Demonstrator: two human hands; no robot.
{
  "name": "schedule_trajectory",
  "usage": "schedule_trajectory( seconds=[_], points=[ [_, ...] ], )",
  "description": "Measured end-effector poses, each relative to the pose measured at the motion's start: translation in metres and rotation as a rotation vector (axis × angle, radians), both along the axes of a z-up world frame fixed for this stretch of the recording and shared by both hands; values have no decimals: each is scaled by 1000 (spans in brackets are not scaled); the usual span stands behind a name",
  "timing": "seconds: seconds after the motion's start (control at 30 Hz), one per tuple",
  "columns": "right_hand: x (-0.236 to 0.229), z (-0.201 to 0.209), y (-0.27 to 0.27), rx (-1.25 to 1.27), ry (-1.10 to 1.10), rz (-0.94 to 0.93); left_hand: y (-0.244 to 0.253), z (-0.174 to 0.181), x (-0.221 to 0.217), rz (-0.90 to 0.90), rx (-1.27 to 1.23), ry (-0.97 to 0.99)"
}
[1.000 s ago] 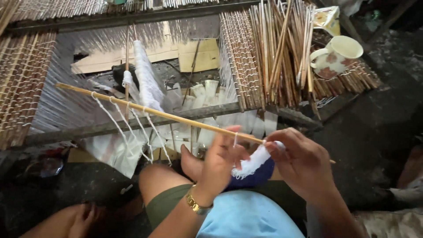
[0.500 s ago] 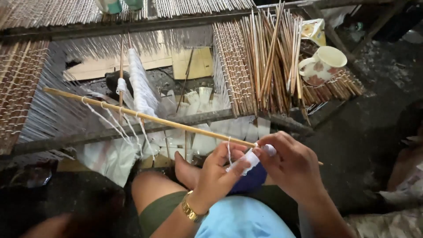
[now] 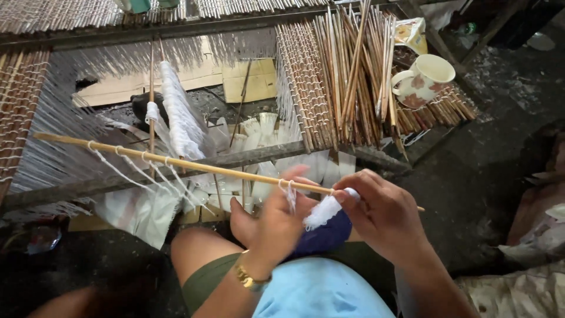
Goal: The person sits on the floor and uses a wooden stick to pull white yarn through a loom, creating a woven textile. They repeatedly insert the stick, pull the yarn, and adjust the fabric while seated.
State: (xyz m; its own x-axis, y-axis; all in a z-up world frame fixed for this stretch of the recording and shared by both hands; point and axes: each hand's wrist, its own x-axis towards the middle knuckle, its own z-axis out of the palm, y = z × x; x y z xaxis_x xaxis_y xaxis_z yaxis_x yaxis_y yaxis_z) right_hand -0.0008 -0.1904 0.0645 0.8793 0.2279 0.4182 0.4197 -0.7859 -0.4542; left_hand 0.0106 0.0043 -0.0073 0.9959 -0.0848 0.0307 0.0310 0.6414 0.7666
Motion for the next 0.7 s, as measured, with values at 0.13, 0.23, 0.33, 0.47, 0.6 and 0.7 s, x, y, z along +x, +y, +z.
schedule_trajectory(
  seconds=[0.13,0.23,0.33,0.47,0.6,0.7],
  points=[
    [1,7,0,46,28,109,-2,-8,-1,123,611,-342],
    [-1,8,-4,44,38,80,-3,-20,0,173,423,-250],
    [-2,11,-2,69,39,126,-15,-29,-4,206,606,-343],
    [-2,12,-1,72,45,136,-11,-7,-5,228,823,-454],
    [0,12,-4,47,16,109,7,0,-2,247,943,-503],
    [2,14,-6,-18,-46,62,17,8,-1,111,605,-368]
  ],
)
